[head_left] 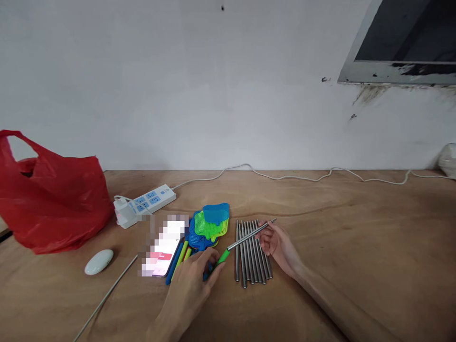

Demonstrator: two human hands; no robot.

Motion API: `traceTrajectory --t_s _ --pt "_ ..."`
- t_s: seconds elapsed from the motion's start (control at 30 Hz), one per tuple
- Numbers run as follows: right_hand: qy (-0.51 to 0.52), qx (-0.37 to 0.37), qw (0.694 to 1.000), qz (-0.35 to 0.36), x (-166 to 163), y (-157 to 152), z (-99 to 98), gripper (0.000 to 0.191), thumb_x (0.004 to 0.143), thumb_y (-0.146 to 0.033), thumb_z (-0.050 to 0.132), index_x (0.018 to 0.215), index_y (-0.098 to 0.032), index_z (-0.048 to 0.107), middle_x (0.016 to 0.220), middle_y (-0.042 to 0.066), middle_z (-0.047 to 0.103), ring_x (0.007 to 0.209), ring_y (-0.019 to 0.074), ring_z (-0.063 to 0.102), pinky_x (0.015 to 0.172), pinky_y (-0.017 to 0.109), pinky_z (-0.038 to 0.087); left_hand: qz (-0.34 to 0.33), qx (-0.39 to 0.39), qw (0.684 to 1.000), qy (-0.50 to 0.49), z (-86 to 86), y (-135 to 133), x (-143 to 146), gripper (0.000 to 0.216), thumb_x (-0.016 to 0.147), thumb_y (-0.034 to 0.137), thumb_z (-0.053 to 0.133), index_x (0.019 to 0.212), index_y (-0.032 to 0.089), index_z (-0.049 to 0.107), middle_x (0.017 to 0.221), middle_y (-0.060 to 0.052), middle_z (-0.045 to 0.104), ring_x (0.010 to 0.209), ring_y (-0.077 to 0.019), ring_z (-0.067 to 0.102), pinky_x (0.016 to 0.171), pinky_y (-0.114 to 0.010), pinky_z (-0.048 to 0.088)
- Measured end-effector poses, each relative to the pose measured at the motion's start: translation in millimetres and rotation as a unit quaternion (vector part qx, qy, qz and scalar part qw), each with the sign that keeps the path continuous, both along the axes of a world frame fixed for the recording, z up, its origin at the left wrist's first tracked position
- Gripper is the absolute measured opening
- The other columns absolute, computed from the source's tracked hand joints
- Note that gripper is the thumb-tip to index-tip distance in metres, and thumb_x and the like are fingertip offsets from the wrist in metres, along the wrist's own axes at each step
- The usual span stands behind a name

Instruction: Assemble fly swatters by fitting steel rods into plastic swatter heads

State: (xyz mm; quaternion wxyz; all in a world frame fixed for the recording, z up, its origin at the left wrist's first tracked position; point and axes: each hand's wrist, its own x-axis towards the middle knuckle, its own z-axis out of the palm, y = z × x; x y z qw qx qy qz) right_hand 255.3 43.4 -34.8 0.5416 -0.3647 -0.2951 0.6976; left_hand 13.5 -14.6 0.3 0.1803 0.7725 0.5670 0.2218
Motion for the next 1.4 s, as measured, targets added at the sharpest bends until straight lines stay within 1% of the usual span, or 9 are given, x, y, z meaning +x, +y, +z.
traceTrajectory --t_s 0.17,0.4,0.53,0.7,0.93,1.03,1.2,1.33,1.4 --pt "0.005 0.016 0.999 -0.041 0.9 1.6 -4.5 0.033 0.076 -0.050 0.075 0.082 -0.018 0.069 0.065 0.003 0.069 0.049 0.0106 0.053 0.040 0.019 0.039 -0.027 0.044 0.998 -0.018 -0.2 9.2 3.4 0.013 0.093 0.033 0.055 0.090 0.023 0.062 0.086 -0.002 0.070 0.078 -0.0230 0.067 0.067 -0.032 0.049" --pt "0.007 0.015 0.997 -0.078 0.5 0.4 -4.6 0.033 0.073 -0.049 0.078 0.080 -0.018 0.070 0.064 0.002 0.069 0.049 0.0107 0.054 0.040 0.019 0.040 -0.046 0.039 0.998 -0.021 -1.2 17.1 1.3 0.011 0.094 0.032 0.056 0.092 0.023 0.062 0.087 -0.003 0.070 0.080 -0.0226 0.067 0.068 -0.032 0.051" --pt "0.007 0.014 0.996 -0.090 1.5 0.4 -4.2 0.033 0.073 -0.049 0.078 0.080 -0.018 0.070 0.064 0.001 0.069 0.049 0.0106 0.054 0.040 0.019 0.040 -0.060 0.043 0.996 -0.041 0.2 21.0 1.6 0.012 0.095 0.033 0.054 0.092 0.023 0.061 0.087 -0.002 0.070 0.078 -0.0207 0.067 0.068 -0.031 0.051" --pt "-0.009 0.023 0.995 -0.095 1.3 2.1 -5.0 0.036 0.071 -0.052 0.078 0.079 -0.018 0.069 0.063 0.002 0.068 0.049 0.0117 0.054 0.040 0.020 0.040 -0.073 0.043 0.994 -0.070 1.9 25.0 0.6 0.016 0.097 0.037 0.052 0.096 0.024 0.061 0.086 -0.001 0.070 0.077 -0.0196 0.067 0.068 -0.030 0.052" --pt "-0.041 0.066 0.991 -0.105 -0.8 2.7 1.4 0.036 0.073 -0.054 0.077 0.077 -0.018 0.071 0.062 0.001 0.064 0.051 0.0121 0.051 0.041 0.021 0.040 -0.072 0.038 0.994 -0.067 2.0 29.9 -1.0 0.016 0.096 0.036 0.053 0.093 0.023 0.061 0.080 0.000 0.067 0.069 -0.0174 0.063 0.061 -0.027 0.046" --pt "-0.055 0.078 0.992 -0.087 -3.7 0.4 2.2 0.037 0.072 -0.054 0.078 0.074 -0.018 0.072 0.062 0.001 0.063 0.051 0.0115 0.050 0.042 0.021 0.040 -0.092 0.030 0.992 -0.080 2.9 31.4 1.6 0.015 0.095 0.034 0.055 0.091 0.022 0.063 0.078 0.001 0.066 0.068 -0.0163 0.060 0.060 -0.025 0.044" --pt "-0.073 0.083 0.994 -0.015 -8.0 -5.1 2.8 0.037 0.073 -0.053 0.079 0.077 -0.017 0.074 0.065 0.003 0.064 0.053 0.0113 0.053 0.044 0.021 0.041 -0.103 0.012 0.989 -0.107 3.5 32.2 8.8 0.020 0.094 0.037 0.057 0.085 0.021 0.064 0.073 0.001 0.064 0.065 -0.0151 0.058 0.057 -0.023 0.041" --pt "-0.079 0.080 0.994 0.015 -7.7 -7.0 7.4 0.037 0.072 -0.053 0.079 0.078 -0.017 0.074 0.064 0.001 0.063 0.052 0.0098 0.053 0.044 0.020 0.041 -0.098 0.006 0.989 -0.112 2.3 31.7 14.4 0.018 0.094 0.036 0.058 0.085 0.021 0.064 0.073 0.001 0.065 0.065 -0.0150 0.059 0.057 -0.023 0.042" --pt "-0.083 0.076 0.993 0.032 -8.7 -8.4 9.7 0.037 0.072 -0.053 0.080 0.076 -0.017 0.073 0.069 0.003 0.066 0.055 0.0112 0.056 0.043 0.020 0.043 -0.109 0.005 0.988 -0.108 3.1 31.2 16.4 0.017 0.095 0.034 0.058 0.087 0.021 0.065 0.075 0.001 0.066 0.067 -0.0154 0.061 0.058 -0.023 0.044"
